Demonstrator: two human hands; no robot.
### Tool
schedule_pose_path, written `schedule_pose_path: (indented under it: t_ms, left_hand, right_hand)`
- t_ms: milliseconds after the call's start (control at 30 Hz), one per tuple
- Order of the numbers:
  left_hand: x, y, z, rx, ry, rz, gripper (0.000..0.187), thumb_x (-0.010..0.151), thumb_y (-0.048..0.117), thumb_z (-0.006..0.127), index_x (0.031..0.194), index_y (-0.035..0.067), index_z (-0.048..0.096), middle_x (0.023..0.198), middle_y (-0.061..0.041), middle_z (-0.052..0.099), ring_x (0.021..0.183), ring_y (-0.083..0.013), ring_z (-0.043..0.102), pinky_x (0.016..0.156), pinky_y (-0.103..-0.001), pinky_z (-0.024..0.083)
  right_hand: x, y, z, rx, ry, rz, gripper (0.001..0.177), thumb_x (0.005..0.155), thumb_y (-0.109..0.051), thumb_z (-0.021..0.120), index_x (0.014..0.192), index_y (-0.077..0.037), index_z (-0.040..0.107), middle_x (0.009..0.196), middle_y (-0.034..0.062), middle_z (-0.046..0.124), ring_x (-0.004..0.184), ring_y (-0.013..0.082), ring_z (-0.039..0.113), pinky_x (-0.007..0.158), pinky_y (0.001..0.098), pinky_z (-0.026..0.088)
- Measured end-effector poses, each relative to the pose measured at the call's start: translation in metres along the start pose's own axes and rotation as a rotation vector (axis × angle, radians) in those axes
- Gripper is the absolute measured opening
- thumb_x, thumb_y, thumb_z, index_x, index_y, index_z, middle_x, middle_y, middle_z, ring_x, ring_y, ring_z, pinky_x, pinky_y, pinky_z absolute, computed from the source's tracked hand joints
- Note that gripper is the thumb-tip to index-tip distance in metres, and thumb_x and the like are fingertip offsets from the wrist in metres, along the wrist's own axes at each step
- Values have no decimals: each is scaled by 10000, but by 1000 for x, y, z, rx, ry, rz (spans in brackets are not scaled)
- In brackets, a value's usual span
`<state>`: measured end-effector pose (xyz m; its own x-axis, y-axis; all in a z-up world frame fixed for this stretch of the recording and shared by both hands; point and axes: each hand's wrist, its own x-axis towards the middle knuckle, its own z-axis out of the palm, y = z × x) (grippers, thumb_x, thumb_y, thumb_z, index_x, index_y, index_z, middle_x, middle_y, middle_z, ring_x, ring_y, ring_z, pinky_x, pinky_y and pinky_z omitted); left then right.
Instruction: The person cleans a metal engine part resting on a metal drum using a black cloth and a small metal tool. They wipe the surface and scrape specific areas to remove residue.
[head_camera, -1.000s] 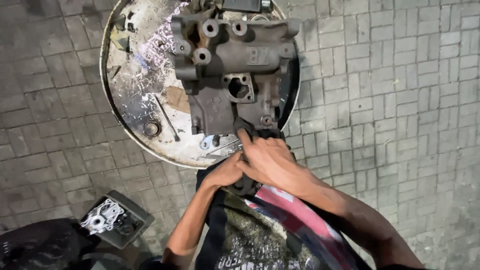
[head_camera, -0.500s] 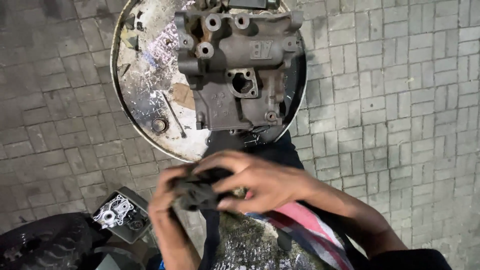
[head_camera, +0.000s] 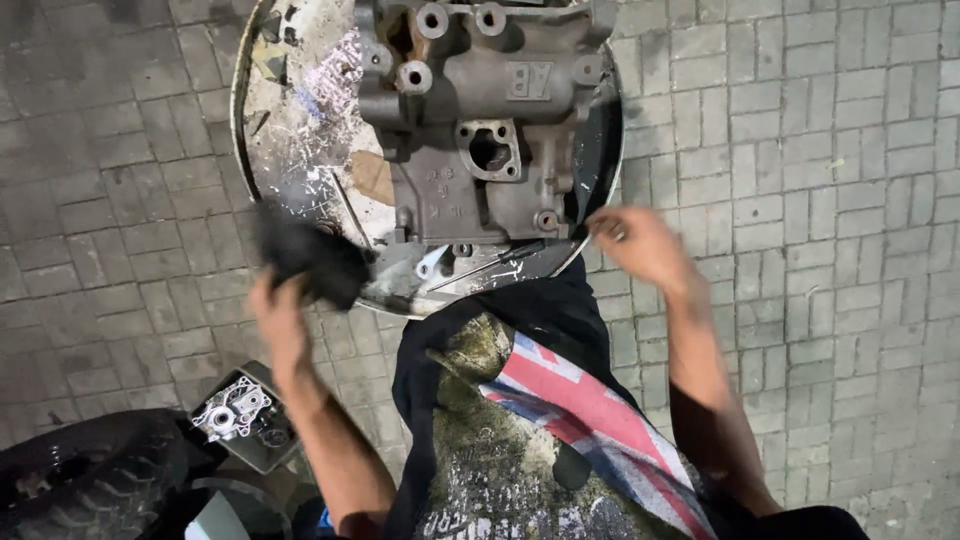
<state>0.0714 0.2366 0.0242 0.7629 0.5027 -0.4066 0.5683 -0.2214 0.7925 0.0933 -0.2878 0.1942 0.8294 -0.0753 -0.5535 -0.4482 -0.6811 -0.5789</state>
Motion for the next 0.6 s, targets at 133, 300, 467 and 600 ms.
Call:
schedule_pose_path:
  t_ms: [133, 300, 467, 600]
  left_hand:
    - [-37, 110, 61, -13, -279, 370, 77, 959, 30, 689, 1007, 9, 632, 833, -163, 582, 820, -212, 590, 735, -340, 562]
    - [-50, 136, 91, 81, -12, 503, 118, 990, 68, 693, 1060, 51, 600, 1164, -197, 686, 1110, -374, 673, 940, -480, 567]
    - [-86, 139, 102, 24, 200, 554, 349, 1047, 135, 652, 1339, 80, 468, 1291, -143, 524, 1235, -326, 546, 1084, -490, 452]
    - [-103, 103, 108, 52, 114, 614, 289, 1055, 139, 666, 1283, 28, 526, 1122, -199, 592, 1032, -356, 626, 931, -478, 491]
  right_hand:
    - [-3, 10, 57, -153, -91, -77, 313, 838, -146, 740, 977, 132, 695, 896, 380, 688, 920, 572, 661, 814, 643, 517]
    - [18, 40, 93, -95, -136, -107, 199, 874, -226, 729, 947, -42, 748, 862, 186, 746, 864, 426, 727, 755, 498, 562]
    - [32, 70, 113, -138, -159, -54, 241, 873, -259, 737, 966, -37, 740, 900, 197, 746, 921, 434, 720, 809, 532, 559]
    - [36, 64, 115, -149, -175, 40, 316, 926, -339, 684, 1032, -55, 771, 957, 168, 766, 968, 387, 724, 852, 481, 565]
